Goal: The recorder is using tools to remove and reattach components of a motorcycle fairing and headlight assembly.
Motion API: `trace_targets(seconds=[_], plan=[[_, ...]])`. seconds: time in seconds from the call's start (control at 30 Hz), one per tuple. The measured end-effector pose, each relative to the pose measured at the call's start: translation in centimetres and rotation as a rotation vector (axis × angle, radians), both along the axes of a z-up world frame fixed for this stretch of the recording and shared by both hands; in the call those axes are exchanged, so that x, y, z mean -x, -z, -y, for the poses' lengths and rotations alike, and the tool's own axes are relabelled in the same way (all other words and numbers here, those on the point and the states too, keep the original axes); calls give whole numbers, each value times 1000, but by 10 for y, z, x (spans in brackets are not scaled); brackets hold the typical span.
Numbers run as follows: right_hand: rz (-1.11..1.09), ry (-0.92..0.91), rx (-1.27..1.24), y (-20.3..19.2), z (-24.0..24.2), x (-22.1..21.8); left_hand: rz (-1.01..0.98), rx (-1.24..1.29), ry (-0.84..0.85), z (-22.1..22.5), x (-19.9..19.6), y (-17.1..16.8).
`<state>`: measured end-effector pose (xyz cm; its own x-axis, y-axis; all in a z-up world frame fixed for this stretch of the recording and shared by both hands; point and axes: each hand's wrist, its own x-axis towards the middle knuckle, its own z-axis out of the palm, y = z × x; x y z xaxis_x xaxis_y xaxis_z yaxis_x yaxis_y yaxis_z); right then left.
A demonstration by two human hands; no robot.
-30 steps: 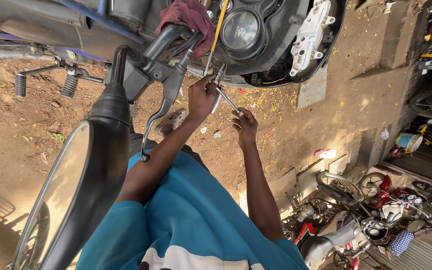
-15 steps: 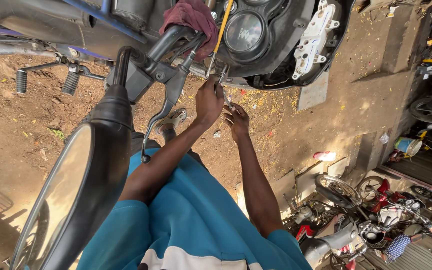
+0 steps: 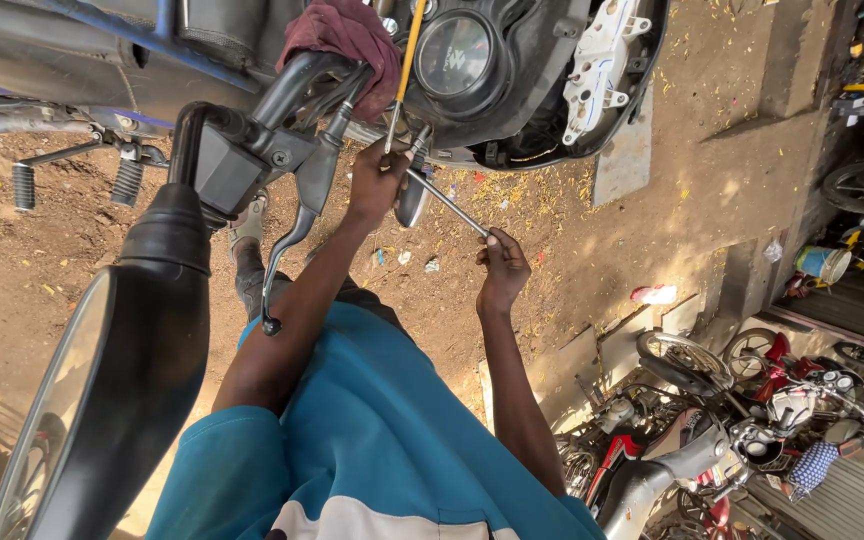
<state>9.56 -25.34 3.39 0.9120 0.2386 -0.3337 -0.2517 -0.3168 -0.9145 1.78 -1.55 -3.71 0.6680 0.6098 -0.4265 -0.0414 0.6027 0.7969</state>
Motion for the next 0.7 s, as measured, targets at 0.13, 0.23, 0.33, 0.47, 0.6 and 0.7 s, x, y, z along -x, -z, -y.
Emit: trace_targets(seconds=[0.13, 0.23, 0.33, 0.47, 0.6, 0.7], plan=[[326, -38, 13, -53, -25, 22, 134, 350, 28, -5, 0, 8], [647, -270, 139, -88, -64, 39, 196, 578, 13, -3, 1, 15], [996, -595, 244, -108, -117, 52, 197, 634, -12, 6, -8, 33], [1168, -797, 257, -140, -184, 79, 364, 671, 36, 6, -5, 71], [1110, -856, 300, -140, -163, 84, 308, 610, 106, -3, 8, 60], [953, -826, 247, -132, -116, 80, 282, 557, 46, 2, 32, 43]])
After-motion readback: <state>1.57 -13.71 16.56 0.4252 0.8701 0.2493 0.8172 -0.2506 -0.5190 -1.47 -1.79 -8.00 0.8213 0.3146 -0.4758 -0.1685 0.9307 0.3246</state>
